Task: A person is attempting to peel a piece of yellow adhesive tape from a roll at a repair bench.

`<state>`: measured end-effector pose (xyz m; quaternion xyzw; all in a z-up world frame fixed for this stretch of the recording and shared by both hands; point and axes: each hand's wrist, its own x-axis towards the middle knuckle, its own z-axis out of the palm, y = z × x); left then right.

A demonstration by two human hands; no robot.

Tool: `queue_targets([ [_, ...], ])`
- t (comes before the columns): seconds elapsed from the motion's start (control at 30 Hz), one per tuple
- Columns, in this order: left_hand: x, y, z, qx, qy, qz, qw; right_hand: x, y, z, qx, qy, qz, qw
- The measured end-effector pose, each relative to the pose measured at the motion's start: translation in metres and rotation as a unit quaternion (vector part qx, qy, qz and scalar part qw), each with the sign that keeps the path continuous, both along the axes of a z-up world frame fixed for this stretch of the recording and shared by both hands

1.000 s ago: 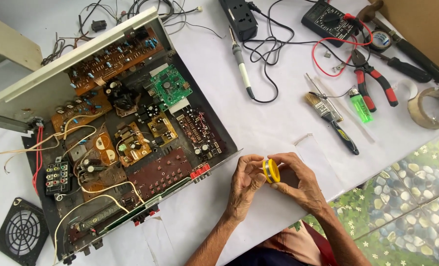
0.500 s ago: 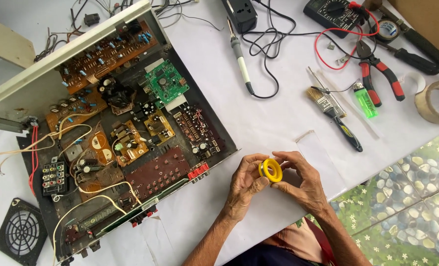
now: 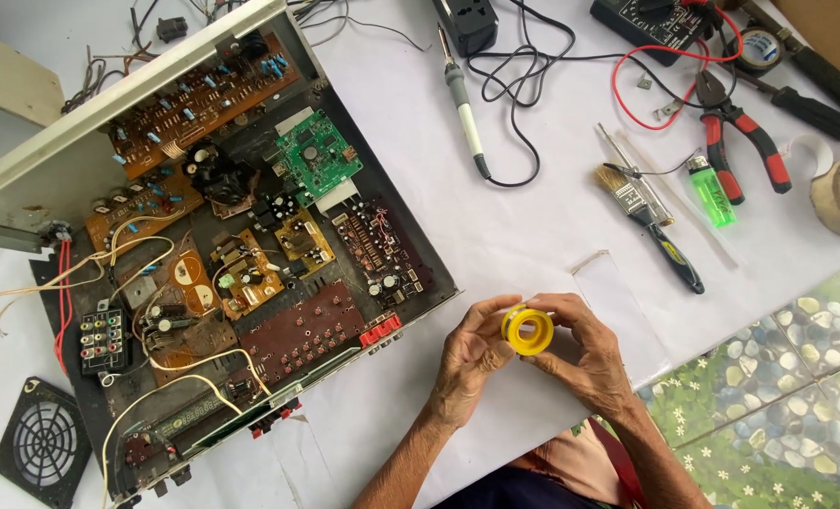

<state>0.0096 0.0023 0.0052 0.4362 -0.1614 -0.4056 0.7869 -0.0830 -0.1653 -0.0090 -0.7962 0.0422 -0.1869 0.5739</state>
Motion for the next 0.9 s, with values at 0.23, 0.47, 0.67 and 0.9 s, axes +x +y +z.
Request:
queue_targets([
  [0.23, -0.006, 0.001, 0.0, 0.072, -0.08, 0.046, 0.993, -0.001, 0.001, -0.002, -0.002, 0.004, 0.009, 1.0],
  [0.47, -0.004, -0.002, 0.015, 0.066, -0.233, 0.071, 0.968, -0.001, 0.001, -0.008, 0.055, 0.005, -0.022, 0.998],
  [0.67, -0.005, -0.002, 0.005, 0.058, -0.235, 0.059, 0.969, -0.007, -0.002, -0.017, 0.05, -0.021, -0.054, 0.997],
  [0.9, -0.004, -0.001, -0.011, 0.064, -0.23, 0.047, 0.97, -0.007, -0.001, -0.01, -0.031, -0.041, -0.063, 0.997],
])
